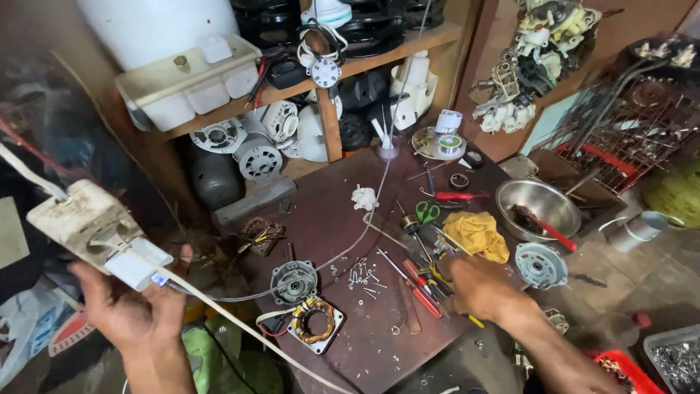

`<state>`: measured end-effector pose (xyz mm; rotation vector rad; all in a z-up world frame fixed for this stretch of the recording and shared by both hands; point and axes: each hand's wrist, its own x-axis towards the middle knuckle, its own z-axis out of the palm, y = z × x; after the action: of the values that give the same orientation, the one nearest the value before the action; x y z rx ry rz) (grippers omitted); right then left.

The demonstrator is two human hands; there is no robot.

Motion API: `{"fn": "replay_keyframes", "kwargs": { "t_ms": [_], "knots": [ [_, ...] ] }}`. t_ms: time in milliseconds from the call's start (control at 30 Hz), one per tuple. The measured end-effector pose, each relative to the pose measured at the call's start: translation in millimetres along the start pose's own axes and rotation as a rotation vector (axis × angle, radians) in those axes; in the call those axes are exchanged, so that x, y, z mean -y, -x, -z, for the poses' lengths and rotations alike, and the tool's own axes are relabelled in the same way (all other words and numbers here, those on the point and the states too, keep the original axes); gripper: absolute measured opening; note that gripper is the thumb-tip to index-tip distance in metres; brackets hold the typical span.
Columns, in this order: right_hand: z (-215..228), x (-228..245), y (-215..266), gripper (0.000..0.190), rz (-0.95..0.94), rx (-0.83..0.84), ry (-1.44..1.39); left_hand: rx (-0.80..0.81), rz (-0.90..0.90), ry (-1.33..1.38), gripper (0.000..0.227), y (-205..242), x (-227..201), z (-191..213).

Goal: The person works at a cluttered workbench, twisting and manipulating wires connected to a disassembled motor component. They then pick up a power strip and a red-tipped probe, touching the probe to the motor's copper windings to test the electrical connection.

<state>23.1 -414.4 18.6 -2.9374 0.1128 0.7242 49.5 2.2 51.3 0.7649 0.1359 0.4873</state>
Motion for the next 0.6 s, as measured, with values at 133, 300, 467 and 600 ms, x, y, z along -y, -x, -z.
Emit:
{"fn": "replay_keyframes", "kwargs": {
  "t_ms": [133, 300, 467, 600],
  "knots": [
    [-16.0, -5.2, -14.8, 0.06, -0.025, 0.1, 0.039, -0.009, 0.034, 0.013, 0.063, -5.9, 2.8, 10.2],
    [1.1, -19.2, -13.6, 0.031, -0.013, 0.096, -0.182, -0.079, 0.016, -0.021, 0.068, 1.7, -1.2, -3.5],
    [35.4, -50.4, -10.8, 0.028, -0.22, -0.357, -0.443, 0.187, -0.522, -0.531, 0.046, 12.3, 9.2, 2.0],
    [35.5, -68.8, -30.5, 0.02, -0.167, -0.733, -0.469, -0.108, -0.132, -0.222, 0.069, 5.9, 4.8, -7.8]
  ]
}}
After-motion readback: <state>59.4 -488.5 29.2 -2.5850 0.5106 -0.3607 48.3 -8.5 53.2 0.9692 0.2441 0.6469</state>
